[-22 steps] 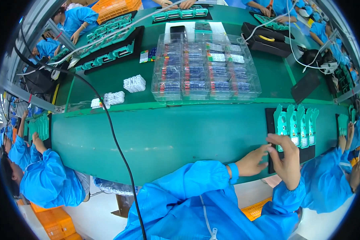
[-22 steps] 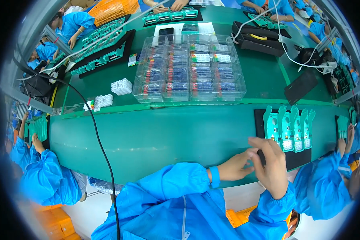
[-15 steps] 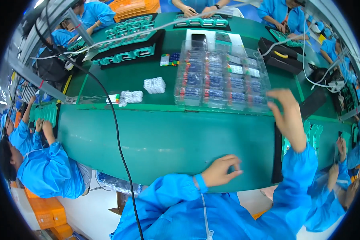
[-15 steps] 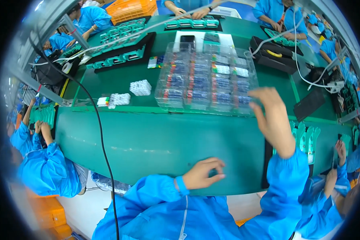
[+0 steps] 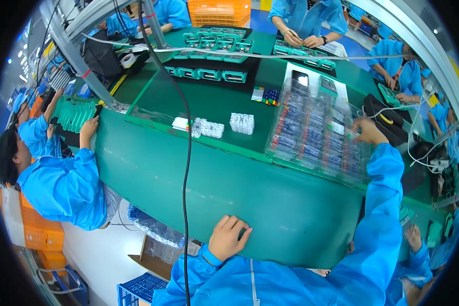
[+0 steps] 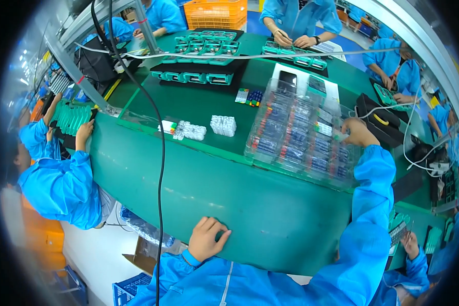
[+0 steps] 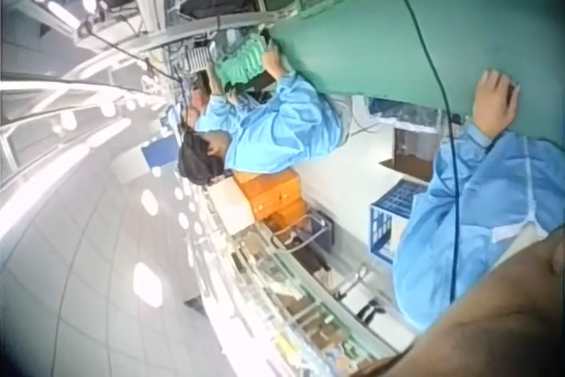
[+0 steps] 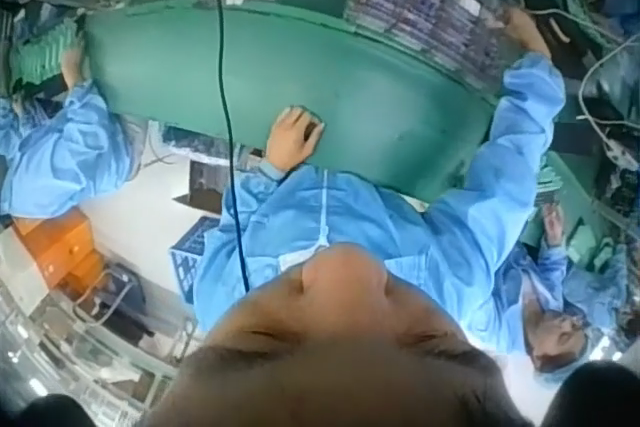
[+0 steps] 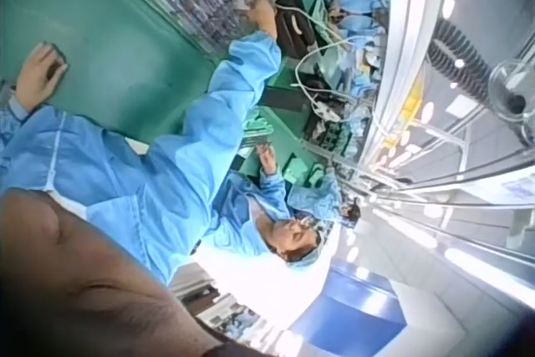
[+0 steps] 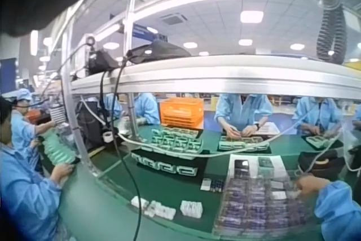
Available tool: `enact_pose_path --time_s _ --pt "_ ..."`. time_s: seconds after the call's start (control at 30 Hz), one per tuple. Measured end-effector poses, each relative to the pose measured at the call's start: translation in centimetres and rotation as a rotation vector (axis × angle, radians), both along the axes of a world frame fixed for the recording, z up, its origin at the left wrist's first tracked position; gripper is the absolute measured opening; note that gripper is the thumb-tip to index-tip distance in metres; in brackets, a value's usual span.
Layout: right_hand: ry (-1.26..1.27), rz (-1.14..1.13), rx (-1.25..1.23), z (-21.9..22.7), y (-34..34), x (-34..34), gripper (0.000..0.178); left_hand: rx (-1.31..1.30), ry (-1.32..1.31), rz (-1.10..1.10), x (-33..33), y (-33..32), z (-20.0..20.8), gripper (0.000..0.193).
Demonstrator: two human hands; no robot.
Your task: The person inserts small electronic buttons and circuit boards into green plastic device casings by hand, assembling them on an assembly line.
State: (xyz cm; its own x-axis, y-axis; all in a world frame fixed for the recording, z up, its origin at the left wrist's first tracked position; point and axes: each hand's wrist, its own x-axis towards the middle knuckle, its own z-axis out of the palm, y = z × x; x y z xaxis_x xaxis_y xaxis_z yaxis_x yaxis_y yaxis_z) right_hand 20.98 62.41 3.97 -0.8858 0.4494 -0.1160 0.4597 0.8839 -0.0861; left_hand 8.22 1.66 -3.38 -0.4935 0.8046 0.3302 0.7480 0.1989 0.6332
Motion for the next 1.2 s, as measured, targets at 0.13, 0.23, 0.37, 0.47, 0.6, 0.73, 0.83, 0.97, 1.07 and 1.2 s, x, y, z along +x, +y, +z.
enact_pose_path --time_s 0.13,0.23,0.37,0.47,0.6,0.73,0.83,0.97,1.07,1.2 --pt "0.000 -0.131 -0.075 1.5 -2.0 -1.2 0.040 0.011 -0.031 0.014 -0.1 -0.4 -0.1 0.013" --pt "0.095 -0.151 -0.029 1.6 -3.3 -1.3 0.035 0.009 -0.028 0.010 0.0 -0.5 -0.2 0.012" --pt "0.091 -0.219 0.043 0.9 -1.6 0.2 0.036 0.019 -0.031 -0.005 0.0 -0.1 -0.1 0.012" --pt "0.248 -0.243 0.053 1.3 -1.3 0.5 0.041 0.020 -0.023 -0.006 0.0 0.0 -0.1 0.012" --pt "0.520 -0.195 -0.214 3.6 -2.1 -0.1 0.056 0.008 -0.024 0.002 0.1 -0.4 0.0 0.011" --pt "0.569 -0.223 -0.443 4.7 -1.3 0.3 0.063 0.022 -0.029 -0.001 0.1 -0.4 -0.1 0.011" --pt "0.545 -0.183 -0.373 6.0 -1.1 0.2 0.049 0.030 -0.033 -0.020 -0.1 -0.3 -0.3 0.011" --pt "0.195 0.016 -0.122 5.9 -5.6 -4.5 0.044 -0.031 -0.037 -0.009 0.3 -1.5 0.9 0.013" --pt "-0.057 -0.080 -0.101 3.1 -5.3 -5.8 0.052 -0.217 -0.528 -0.289 -0.1 -3.5 4.7 0.031" --pt "-0.153 -0.036 0.092 2.3 -7.2 -7.6 0.047 -0.370 -0.806 -0.487 -4.9 -11.7 8.4 0.028"
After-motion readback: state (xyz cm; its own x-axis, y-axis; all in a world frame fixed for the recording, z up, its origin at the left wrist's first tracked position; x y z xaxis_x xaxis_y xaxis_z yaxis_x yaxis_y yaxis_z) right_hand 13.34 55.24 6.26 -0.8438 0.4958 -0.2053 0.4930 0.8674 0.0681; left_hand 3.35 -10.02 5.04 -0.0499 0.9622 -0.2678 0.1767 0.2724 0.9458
